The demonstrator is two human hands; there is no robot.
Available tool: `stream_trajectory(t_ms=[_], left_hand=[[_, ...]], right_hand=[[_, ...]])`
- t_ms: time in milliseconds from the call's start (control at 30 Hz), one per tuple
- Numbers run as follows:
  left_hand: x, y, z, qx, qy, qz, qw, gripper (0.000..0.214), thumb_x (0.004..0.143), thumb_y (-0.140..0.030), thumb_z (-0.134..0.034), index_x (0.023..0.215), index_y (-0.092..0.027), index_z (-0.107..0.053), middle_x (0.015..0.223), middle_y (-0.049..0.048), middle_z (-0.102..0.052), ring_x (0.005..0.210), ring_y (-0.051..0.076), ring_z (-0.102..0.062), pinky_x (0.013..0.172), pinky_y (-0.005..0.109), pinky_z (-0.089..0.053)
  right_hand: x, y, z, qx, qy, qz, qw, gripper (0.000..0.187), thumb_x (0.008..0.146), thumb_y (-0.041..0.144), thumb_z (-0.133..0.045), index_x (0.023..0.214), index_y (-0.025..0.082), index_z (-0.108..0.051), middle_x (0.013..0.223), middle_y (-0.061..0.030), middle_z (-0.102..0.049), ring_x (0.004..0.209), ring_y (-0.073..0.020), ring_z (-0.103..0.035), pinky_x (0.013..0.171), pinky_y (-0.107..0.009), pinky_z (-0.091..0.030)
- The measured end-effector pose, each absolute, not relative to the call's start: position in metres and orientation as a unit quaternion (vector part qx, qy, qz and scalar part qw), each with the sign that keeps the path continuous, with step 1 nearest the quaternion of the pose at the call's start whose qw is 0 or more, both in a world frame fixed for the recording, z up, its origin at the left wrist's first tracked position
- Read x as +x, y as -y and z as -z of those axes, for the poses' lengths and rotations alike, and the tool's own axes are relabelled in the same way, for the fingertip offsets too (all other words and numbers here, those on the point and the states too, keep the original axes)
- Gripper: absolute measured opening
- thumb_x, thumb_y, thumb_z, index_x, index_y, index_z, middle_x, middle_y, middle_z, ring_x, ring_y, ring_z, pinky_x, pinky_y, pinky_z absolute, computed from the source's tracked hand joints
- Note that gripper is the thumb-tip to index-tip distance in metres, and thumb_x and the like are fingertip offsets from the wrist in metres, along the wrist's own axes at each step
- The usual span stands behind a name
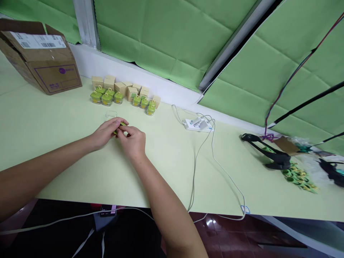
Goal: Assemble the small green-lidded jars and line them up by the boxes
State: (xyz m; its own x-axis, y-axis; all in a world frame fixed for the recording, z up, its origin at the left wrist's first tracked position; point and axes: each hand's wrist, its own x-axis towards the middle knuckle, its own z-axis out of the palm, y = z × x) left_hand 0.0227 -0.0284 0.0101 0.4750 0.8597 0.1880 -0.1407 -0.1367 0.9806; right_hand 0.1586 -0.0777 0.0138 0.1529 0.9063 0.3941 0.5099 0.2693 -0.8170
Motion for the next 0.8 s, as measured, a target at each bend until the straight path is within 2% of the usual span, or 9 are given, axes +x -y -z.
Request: stream_trajectory(t_ms=[200, 367, 533, 800], left_hand=[[0.0238, 0.0285, -0.0073, 0.64, -0.285, -0.429, 0.571, 0.043, 0.096, -0.059, -0.056, 0.103, -0.018, -0.065, 0.08, 0.0005, -0.054, 0.069, 0.014, -0.05, 0.063, 0.027, -0.043], [0.0239, 0.0263, -0.0035, 0.63, -0.285, -0.429, 0.581, 0.041, 0.097, -0.058, -0.055, 0.105, -0.019, -0.064, 0.084, 0.0024, -0.059, 0.072, 0.016, -0.055, 0.063, 0.027, -0.044], [0.0234, 0.0259, -0.0035, 0.619, -0.291, -0.432, 0.588, 0.04, 0.097, -0.057, -0.056, 0.104, -0.018, -0.064, 0.086, 0.0037, -0.061, 0.076, 0.017, -0.058, 0.063, 0.028, -0.044], [0.0241, 0.0278, -0.0077, 0.63, -0.297, -0.433, 0.572, 0.04, 0.095, -0.056, -0.058, 0.102, -0.018, -0.065, 0.082, 0.0018, -0.057, 0.07, 0.015, -0.052, 0.061, 0.026, -0.042]], right_hand=[[0.1597, 0.0752, -0.0077, -0.554, 0.643, -0.184, 0.496, 0.021, 0.091, 0.034, -0.063, 0.086, 0.032, -0.083, 0.074, 0.0034, -0.076, 0.06, -0.0129, -0.057, 0.07, -0.028, -0.052], [0.1604, 0.075, -0.0069, -0.521, 0.666, -0.205, 0.492, 0.024, 0.094, 0.035, -0.06, 0.094, 0.029, -0.083, 0.08, 0.0011, -0.074, 0.063, -0.0129, -0.06, 0.073, -0.028, -0.054], [0.1612, 0.0756, -0.0076, -0.51, 0.673, -0.226, 0.486, 0.024, 0.093, 0.03, -0.058, 0.093, 0.027, -0.082, 0.086, -0.0005, -0.074, 0.068, -0.0132, -0.062, 0.074, -0.028, -0.054], [0.1584, 0.077, -0.0076, -0.541, 0.654, -0.196, 0.49, 0.026, 0.093, 0.029, -0.057, 0.098, 0.031, -0.082, 0.08, 0.0022, -0.076, 0.063, -0.0133, -0.062, 0.074, -0.029, -0.055]])
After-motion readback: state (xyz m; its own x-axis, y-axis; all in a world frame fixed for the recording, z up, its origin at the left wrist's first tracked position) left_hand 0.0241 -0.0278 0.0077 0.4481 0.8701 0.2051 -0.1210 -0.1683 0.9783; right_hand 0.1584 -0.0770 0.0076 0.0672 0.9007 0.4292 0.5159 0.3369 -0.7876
